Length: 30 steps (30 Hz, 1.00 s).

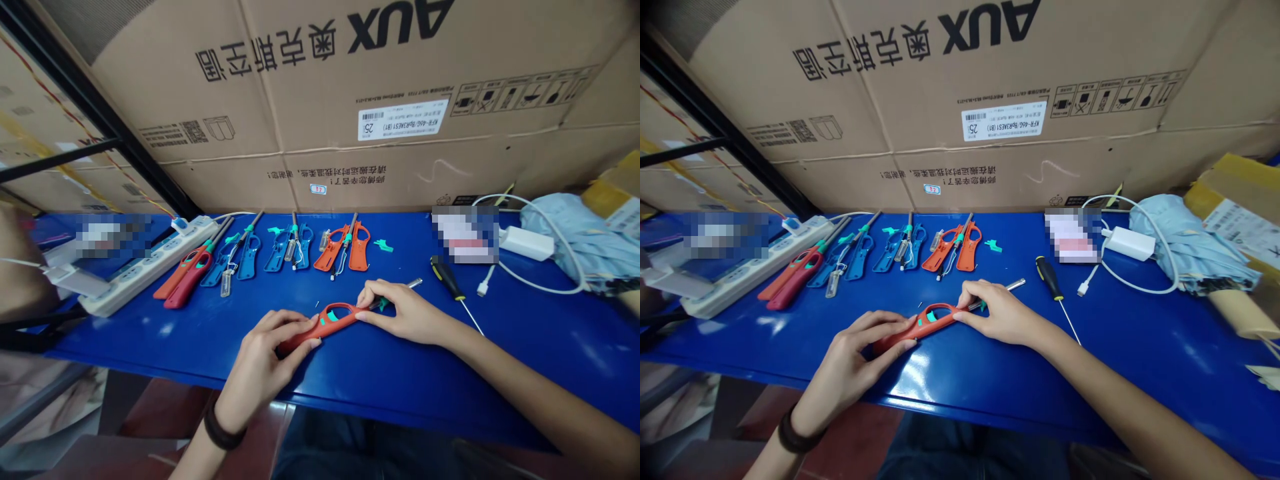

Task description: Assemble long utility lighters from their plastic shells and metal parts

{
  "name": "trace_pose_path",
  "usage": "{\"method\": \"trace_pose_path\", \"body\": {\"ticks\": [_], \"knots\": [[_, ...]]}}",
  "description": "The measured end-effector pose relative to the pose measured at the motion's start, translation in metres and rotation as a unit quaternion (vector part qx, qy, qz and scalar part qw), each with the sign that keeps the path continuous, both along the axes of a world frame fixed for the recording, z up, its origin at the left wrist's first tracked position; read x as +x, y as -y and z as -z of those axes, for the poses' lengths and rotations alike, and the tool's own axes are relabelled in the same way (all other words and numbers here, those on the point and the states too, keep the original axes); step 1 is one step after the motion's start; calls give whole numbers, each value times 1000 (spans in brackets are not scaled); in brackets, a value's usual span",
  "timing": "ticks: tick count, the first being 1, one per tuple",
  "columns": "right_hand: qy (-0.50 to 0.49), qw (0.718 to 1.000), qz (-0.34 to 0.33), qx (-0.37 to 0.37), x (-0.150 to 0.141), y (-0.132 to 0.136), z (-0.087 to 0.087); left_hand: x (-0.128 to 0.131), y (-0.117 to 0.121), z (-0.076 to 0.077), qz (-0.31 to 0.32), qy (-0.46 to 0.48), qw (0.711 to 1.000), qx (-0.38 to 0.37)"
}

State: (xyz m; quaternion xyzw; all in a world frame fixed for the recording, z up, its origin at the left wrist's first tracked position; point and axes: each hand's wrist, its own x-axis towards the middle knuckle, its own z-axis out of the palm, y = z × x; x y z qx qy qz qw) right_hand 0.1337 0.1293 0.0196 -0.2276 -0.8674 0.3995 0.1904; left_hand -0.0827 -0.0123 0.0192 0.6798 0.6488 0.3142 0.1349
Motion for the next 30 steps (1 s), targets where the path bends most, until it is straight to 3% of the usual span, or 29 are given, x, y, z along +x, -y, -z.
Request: {"method": "trace_pose_path", "body": {"ticks": [6,13,17,22,26,30], "knots": [[-13,1000,-19,-1,1,-1,0,0,-9,-6,-9,31,997,-64],[6,999,-24,23,3,1,2,2,-19,-17,-43,-73,990,-116],[-6,1000,-9,18,5,-1,3,-1,-22,-21,-2,-75,990,-121],[-14,1000,9,-25,7,-3,0,-2,-19,-13,-15,-51,995,-79],[13,996,-17,91,9,-5,-1,-2,-14,-1,-33,-44,998,-11],[42,986,-11,159,12,-9,1,-3,-14,1,-17,-45,999,-7]]}}
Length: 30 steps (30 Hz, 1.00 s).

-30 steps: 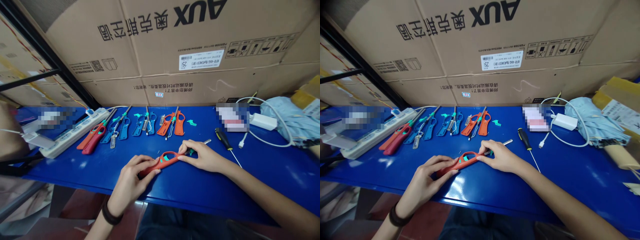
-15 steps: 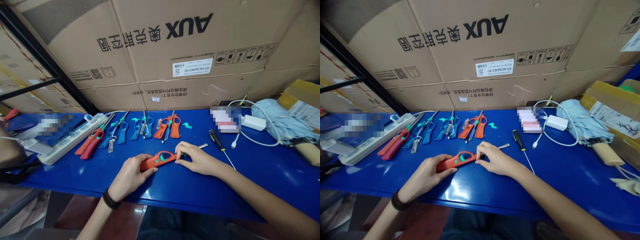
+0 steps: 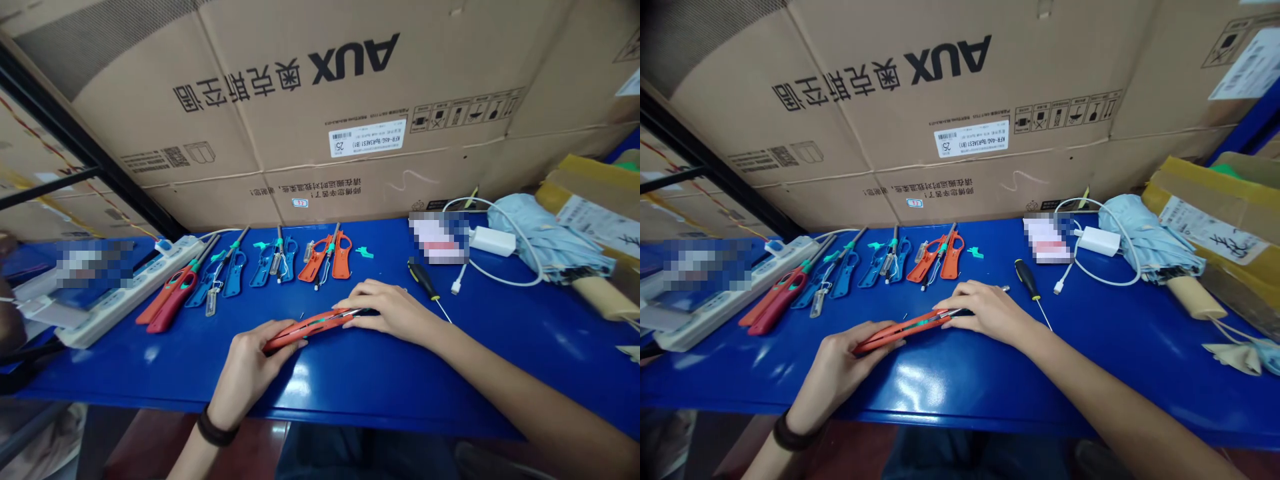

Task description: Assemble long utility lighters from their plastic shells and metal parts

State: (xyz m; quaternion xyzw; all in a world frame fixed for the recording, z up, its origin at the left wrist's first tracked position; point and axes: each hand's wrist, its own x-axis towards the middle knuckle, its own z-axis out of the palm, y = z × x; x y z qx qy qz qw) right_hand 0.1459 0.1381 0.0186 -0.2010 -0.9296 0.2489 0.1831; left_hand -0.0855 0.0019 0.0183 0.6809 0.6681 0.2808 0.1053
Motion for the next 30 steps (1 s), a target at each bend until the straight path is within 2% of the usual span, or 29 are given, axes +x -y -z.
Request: {"method": "trace_pose_path", "body": {"ticks": [5,7,12,19,23,30], "knots": [[-9,999,-1,-36,0,-2,9,0,-3,-15,64,-12,995,-79],[-16,998,3,-57,0,-1,10,0,-4,-20,85,-11,992,-90],[-31,995,-17,-92,1,2,2,-2,0,-27,81,-45,992,-89],[-46,995,-34,-85,0,5,-1,-10,5,-34,94,-127,979,-127],[-50,993,-65,-87,0,7,0,-12,7,-36,110,-124,978,-127],[-46,995,-67,-56,1,15,-3,-12,10,-36,129,-138,972,-143]]}}
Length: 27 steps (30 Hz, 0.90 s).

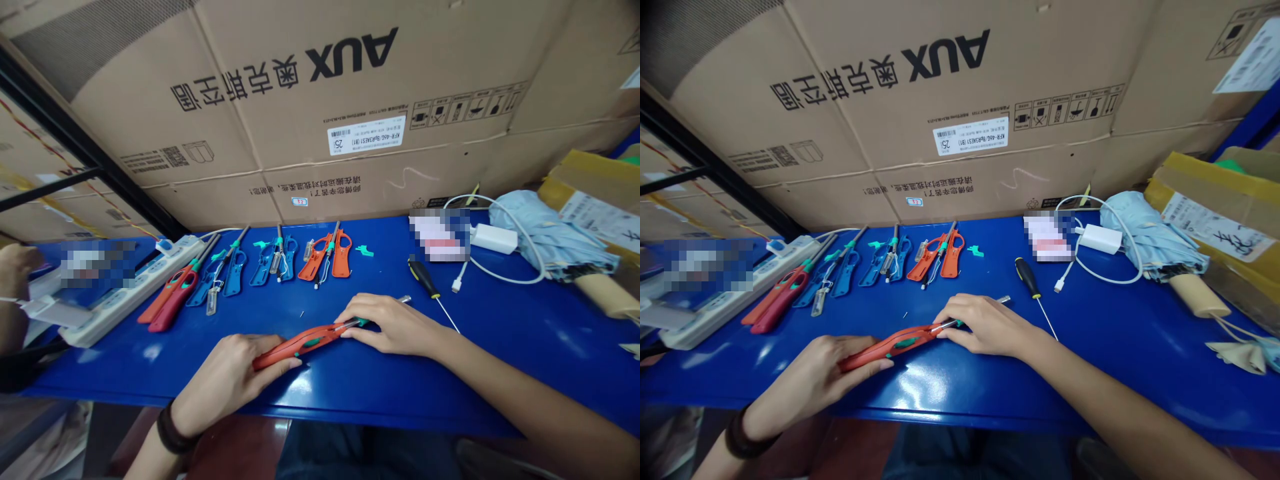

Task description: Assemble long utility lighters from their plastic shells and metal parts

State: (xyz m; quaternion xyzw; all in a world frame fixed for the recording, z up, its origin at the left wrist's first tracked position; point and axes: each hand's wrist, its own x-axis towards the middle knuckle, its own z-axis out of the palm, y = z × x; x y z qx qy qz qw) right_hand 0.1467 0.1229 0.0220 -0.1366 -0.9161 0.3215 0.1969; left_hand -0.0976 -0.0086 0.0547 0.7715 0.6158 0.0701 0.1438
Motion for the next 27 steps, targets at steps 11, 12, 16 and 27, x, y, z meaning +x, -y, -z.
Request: {"method": "trace_pose_path", "body": {"ticks": [11,12,16,27], "knots": [[-35,999,-27,27,-2,8,-3,-1,4,5,8,60,997,39],[-35,999,-28,29,-2,9,-4,-1,5,4,10,60,997,39],[-29,999,-28,36,-2,14,-5,-3,6,2,12,59,998,22],[-53,998,-24,13,1,9,-10,-6,6,7,-66,106,990,-62]]}}
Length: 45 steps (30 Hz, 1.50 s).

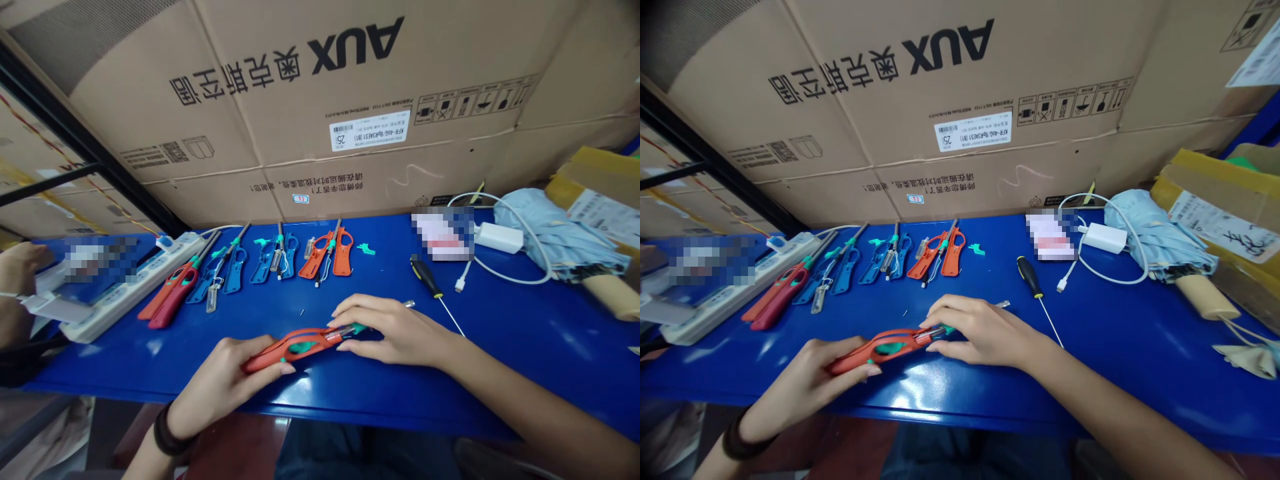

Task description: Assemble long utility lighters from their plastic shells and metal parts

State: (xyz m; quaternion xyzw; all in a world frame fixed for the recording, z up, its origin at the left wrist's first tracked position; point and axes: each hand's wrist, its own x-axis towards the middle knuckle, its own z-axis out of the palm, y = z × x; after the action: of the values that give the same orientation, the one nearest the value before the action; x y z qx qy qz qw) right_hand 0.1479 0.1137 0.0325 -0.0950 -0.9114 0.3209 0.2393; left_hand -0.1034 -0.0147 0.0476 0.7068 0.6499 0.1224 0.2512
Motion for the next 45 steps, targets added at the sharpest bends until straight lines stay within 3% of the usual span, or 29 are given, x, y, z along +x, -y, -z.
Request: {"method": "trace_pose_path", "body": {"ticks": [2,6,12,17,24,32,39,45], "knots": [[10,1000,-2,-26,1,0,-4,-1,-3,-4,-38,85,991,-92],[14,998,13,-54,3,-3,-10,-4,-10,-9,-64,259,932,-245],[-31,997,33,-56,6,-6,-12,-9,-18,-8,-46,398,863,-307],[-56,994,62,-74,5,-3,-17,-8,-20,-7,-50,437,834,-333],[-54,993,85,-69,7,-2,-19,-4,-22,-9,-50,438,826,-350],[-2,997,47,-58,14,1,-23,-12,-24,-17,-60,413,833,-364],[19,998,20,-62,15,-5,-24,-9,-21,-11,-89,400,835,-367],[62,995,2,-81,19,-5,-32,-10,-24,-12,-75,380,829,-404]]}}
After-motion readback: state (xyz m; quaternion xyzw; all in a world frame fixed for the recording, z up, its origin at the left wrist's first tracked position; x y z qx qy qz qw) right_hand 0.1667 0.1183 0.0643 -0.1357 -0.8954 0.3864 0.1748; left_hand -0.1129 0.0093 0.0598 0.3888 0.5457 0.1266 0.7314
